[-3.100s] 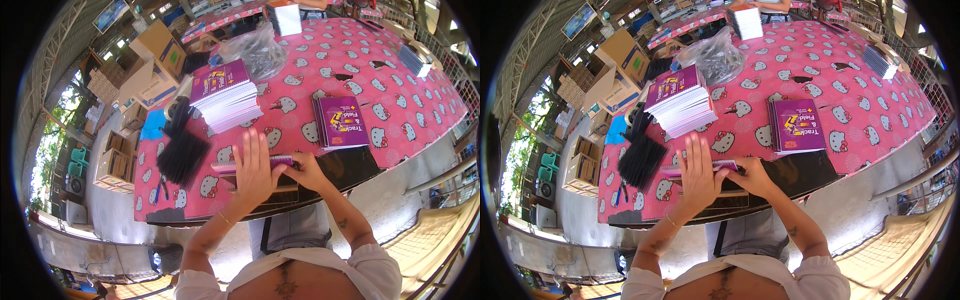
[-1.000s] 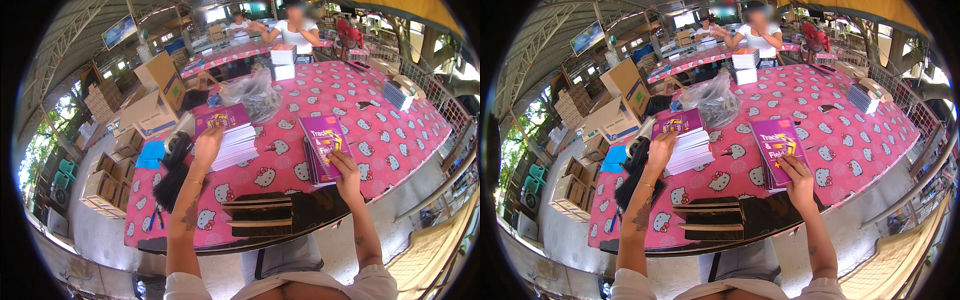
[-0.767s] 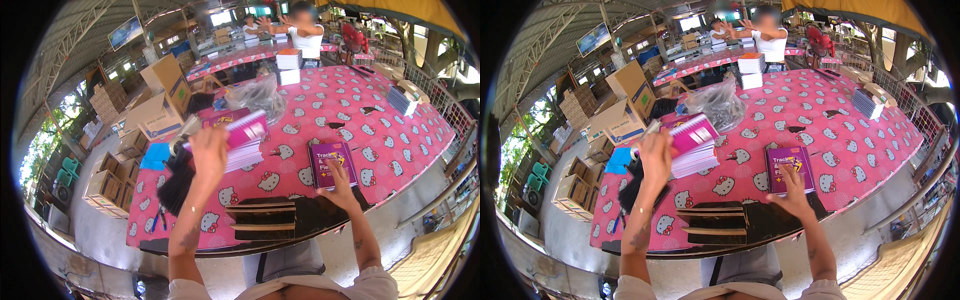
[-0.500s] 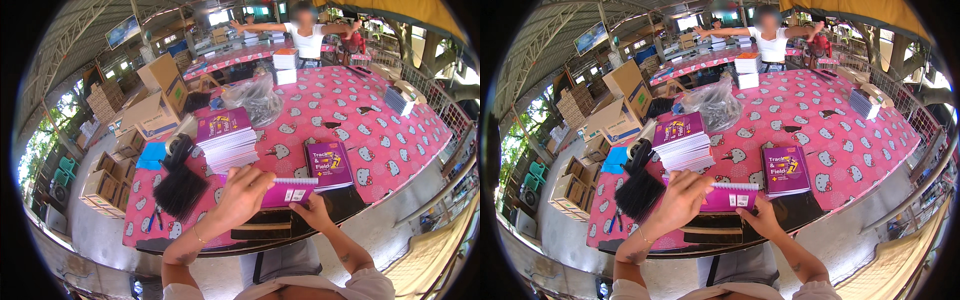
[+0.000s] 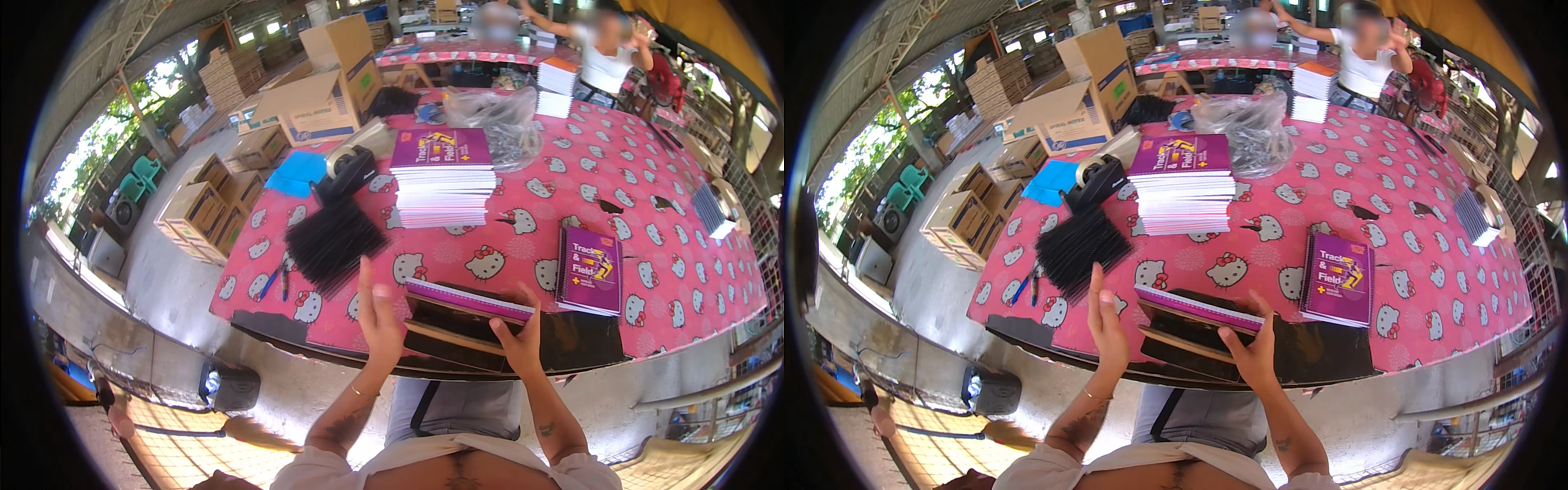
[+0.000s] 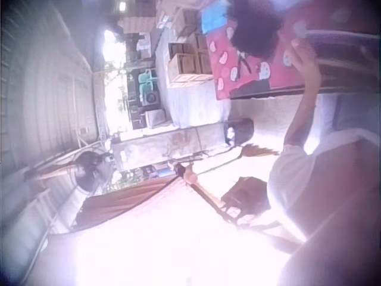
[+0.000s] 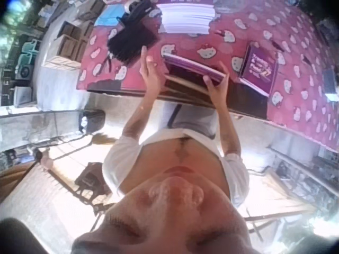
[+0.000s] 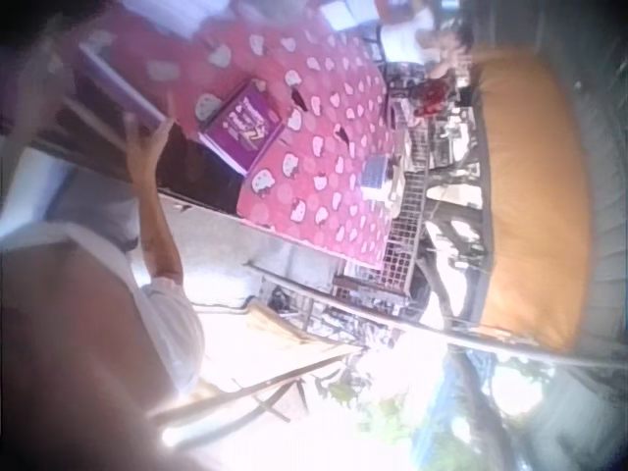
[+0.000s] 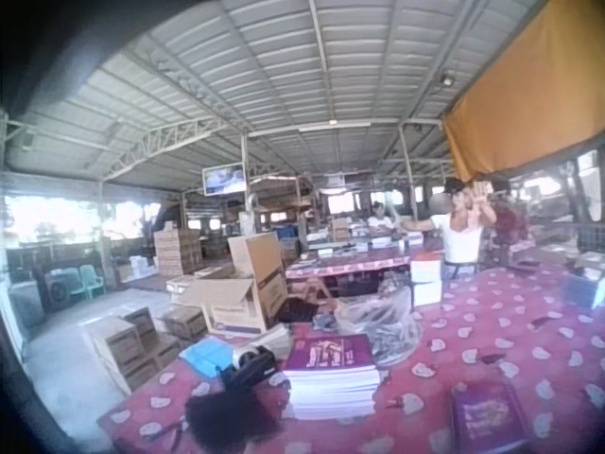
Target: The person removes plastic wrapping from a stack of spiral binding coils and inserts a coil into the punched holes of a notebook by hand.
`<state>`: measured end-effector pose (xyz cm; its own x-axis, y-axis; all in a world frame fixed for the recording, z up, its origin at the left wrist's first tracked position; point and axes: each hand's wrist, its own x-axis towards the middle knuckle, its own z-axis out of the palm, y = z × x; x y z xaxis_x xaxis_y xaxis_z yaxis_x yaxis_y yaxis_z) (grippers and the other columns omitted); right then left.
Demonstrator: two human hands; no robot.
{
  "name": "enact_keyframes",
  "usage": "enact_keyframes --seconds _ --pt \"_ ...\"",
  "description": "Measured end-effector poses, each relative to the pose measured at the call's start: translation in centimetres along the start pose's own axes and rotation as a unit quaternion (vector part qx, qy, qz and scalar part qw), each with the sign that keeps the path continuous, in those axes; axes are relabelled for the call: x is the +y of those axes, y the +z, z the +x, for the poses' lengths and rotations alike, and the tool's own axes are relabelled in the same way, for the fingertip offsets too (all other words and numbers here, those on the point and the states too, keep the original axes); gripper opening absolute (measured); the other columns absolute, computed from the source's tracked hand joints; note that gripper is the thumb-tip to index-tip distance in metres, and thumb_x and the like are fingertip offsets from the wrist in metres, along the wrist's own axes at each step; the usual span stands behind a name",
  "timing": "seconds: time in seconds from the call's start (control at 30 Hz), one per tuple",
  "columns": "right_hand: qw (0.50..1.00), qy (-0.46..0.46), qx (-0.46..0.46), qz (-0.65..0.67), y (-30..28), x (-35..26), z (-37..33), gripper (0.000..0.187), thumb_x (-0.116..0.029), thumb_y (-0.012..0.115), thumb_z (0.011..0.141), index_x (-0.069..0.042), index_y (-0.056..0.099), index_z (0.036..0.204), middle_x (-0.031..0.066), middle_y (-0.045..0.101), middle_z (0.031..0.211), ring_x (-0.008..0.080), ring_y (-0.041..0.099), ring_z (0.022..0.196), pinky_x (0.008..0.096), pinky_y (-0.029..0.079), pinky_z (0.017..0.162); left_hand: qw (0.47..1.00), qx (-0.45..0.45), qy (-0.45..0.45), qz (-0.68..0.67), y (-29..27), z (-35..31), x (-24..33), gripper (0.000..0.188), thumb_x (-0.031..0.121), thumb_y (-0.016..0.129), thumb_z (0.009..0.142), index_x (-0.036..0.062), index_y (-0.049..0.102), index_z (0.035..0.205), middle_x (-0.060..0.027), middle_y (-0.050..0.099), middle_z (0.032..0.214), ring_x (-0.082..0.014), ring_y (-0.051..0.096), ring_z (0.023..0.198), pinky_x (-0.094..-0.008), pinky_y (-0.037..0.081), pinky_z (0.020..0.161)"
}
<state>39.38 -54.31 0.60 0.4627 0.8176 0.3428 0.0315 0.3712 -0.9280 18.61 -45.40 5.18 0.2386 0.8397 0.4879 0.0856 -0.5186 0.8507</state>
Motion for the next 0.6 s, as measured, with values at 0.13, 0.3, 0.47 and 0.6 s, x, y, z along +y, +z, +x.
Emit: enact_keyframes --seconds 0.13,0.3,0.47,0.6 --pt "0.993 -0.012 -0.043 -0.113 -1.7 0.5 1.3 0.06 -0.016 0.081 0.086 -0.002 0.053 0.138 0.0117 0.06 0.122 0.0202 0.059 0.113 0.0346 0.045 0.101 0.97 0.005 -0.173 -0.171 -1.5 -1.4 -8.1 0.041 0.024 0.05 0.108 -0.0031 0.057 0.138 -0.0207 0.059 0.139 -0.0343 0.061 0.124 -0.0452 0.047 0.102" --pt "0.992 -0.035 -0.036 -0.114 -5.6 1.4 2.2 0.061 -0.021 0.082 0.085 0.0 0.053 0.134 0.0122 0.059 0.123 0.0221 0.055 0.12 0.0358 0.042 0.104 0.844 0.135 0.074 0.513 -10.0 10.0 -14.3 0.024 0.011 0.066 0.094 0.0003 0.071 0.114 -0.0168 0.064 0.117 -0.0409 0.059 0.105 -0.0466 0.05 0.093" --pt "0.993 -0.017 -0.011 -0.118 -6.4 1.6 2.2 0.062 -0.023 0.083 0.084 0.0 0.054 0.134 0.0121 0.059 0.124 0.0213 0.055 0.119 0.0355 0.043 0.104 0.837 0.091 0.199 0.502 -8.7 8.9 -14.5 0.028 0.007 0.064 0.094 0.0016 0.064 0.121 -0.0161 0.061 0.104 -0.0344 0.061 0.092 -0.0462 0.052 0.082" --pt "0.994 0.003 -0.035 -0.105 -6.0 -0.1 2.8 0.064 -0.019 0.082 0.085 0.0 0.051 0.137 0.0126 0.06 0.124 0.0227 0.056 0.119 0.0369 0.043 0.104 0.884 0.013 0.195 0.424 -6.0 4.1 -13.2 0.034 0.003 0.065 0.092 0.0015 0.06 0.126 -0.0172 0.058 0.104 -0.0362 0.061 0.096 -0.0455 0.053 0.081"
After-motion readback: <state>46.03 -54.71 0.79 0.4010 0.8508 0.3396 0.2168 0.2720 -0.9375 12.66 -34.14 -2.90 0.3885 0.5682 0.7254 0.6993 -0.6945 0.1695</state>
